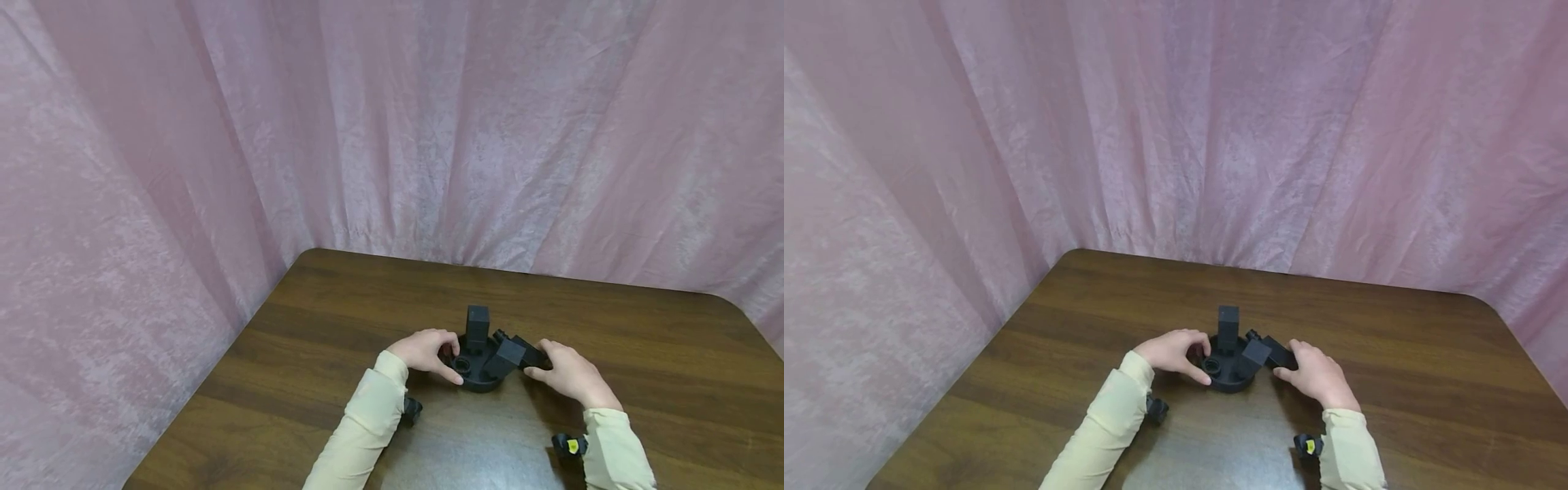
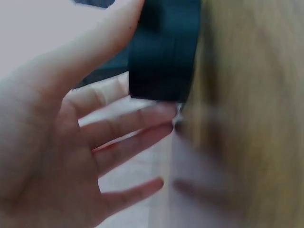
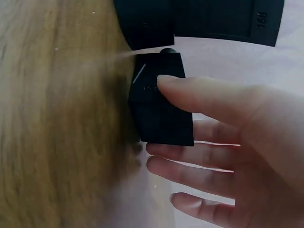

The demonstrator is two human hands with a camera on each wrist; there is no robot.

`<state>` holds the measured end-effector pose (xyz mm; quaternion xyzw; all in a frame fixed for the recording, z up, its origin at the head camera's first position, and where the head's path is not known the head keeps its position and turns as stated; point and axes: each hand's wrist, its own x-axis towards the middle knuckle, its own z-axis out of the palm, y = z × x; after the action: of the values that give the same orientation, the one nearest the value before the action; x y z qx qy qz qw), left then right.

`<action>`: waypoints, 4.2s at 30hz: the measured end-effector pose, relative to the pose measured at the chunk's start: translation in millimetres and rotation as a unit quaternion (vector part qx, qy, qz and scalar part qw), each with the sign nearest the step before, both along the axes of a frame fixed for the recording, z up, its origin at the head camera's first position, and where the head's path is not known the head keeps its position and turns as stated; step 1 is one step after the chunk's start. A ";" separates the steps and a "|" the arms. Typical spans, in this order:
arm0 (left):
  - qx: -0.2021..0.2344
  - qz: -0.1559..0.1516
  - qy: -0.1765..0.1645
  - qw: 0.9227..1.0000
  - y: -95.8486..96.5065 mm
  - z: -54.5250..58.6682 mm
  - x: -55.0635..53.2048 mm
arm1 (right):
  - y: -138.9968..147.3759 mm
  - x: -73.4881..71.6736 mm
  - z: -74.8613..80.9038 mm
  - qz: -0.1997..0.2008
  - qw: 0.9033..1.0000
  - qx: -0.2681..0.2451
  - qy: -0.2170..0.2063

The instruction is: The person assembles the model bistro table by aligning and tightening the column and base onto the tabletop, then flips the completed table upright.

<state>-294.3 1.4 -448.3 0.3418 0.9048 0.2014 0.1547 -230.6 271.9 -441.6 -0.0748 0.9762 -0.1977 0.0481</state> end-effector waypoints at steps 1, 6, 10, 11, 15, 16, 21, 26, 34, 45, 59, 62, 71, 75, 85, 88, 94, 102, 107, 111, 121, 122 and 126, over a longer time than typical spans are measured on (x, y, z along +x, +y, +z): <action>0.009 -0.005 -0.006 1.000 -2.2 -0.4 -1.8 | 0.7 0.4 1.3 -0.003 1.000 -0.005 0.003; 0.038 -0.012 -0.011 0.999 -9.3 -0.8 -5.6 | 2.9 3.6 11.7 -0.026 0.998 -0.028 0.043; 0.042 -0.012 0.008 0.999 -9.2 0.4 -5.6 | 4.9 7.7 26.9 -0.046 0.995 -0.022 0.088; 0.040 -0.011 0.012 0.999 -8.6 0.4 -5.4 | 5.4 9.5 31.2 -0.052 0.994 -0.019 0.099; 0.029 -0.004 0.013 0.999 -3.7 -0.9 -3.8 | 6.7 19.6 49.7 -0.080 0.986 -0.025 0.142; 0.027 -0.003 0.011 1.000 -1.9 -1.7 -3.5 | 6.5 22.6 54.4 -0.086 0.984 -0.031 0.153; 0.019 0.005 0.009 1.000 9.2 -3.0 -0.5 | 7.7 34.1 72.7 -0.094 0.978 -0.060 0.178; -0.001 0.007 0.026 1.000 16.7 -1.2 3.1 | 2.3 35.4 77.0 -0.042 0.985 -0.068 0.155; -0.013 -0.001 0.026 1.000 19.4 -0.8 6.5 | -28.4 27.8 62.9 0.019 0.980 -0.064 0.185; 0.040 -0.022 -0.013 0.999 6.4 -4.8 -0.7 | -56.6 20.4 51.1 0.086 0.971 -0.062 0.214; 0.047 -0.024 -0.013 0.999 7.0 -3.2 -6.3 | -58.2 21.8 47.9 0.166 0.972 -0.071 0.147; 0.045 -0.026 -0.014 0.999 6.6 -3.8 -7.0 | -58.3 21.6 47.3 0.173 0.976 -0.062 0.119; 0.044 -0.026 -0.015 0.999 6.2 -6.7 -8.7 | -58.2 18.5 42.9 0.181 0.972 -0.059 0.140; 0.046 -0.028 -0.016 0.998 6.2 -7.4 -8.5 | -56.9 18.4 43.4 0.179 0.974 -0.069 0.123; 0.051 -0.027 -0.021 0.998 5.2 -3.3 -5.8 | -57.5 16.2 40.0 0.170 0.978 -0.113 0.052; 0.049 -0.024 -0.026 0.998 5.1 -2.0 -5.0 | -57.8 16.6 40.2 0.171 0.978 -0.106 0.055; 0.050 -0.025 -0.031 0.998 5.3 -1.7 -4.6 | -58.2 16.5 40.5 0.145 0.981 -0.085 0.101; 0.053 -0.028 -0.024 0.998 5.5 -3.2 -4.8 | -58.3 14.9 40.2 0.127 0.974 -0.075 0.175; 0.052 -0.028 -0.025 0.998 5.0 -3.3 -4.6 | -58.0 15.7 39.7 0.125 0.979 -0.068 0.145; 0.051 -0.031 -0.023 0.998 5.5 -3.1 -4.9 | -57.6 16.7 39.3 0.136 0.978 -0.064 0.145; 0.052 -0.027 -0.027 0.998 7.0 -5.0 -5.7 | -56.1 17.9 38.8 0.157 0.976 -0.071 0.130; 0.051 -0.026 -0.028 0.998 7.1 -5.4 -5.7 | -55.9 18.3 38.8 0.156 0.978 -0.069 0.120; 0.050 -0.024 -0.030 0.998 6.7 -6.5 -5.5 | -54.2 19.5 39.2 0.141 0.983 -0.063 0.099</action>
<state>-299.8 8.1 -454.8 0.3641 0.8801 0.2532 0.1693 -211.1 217.8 -402.4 -0.2335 0.9415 -0.2417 -0.0259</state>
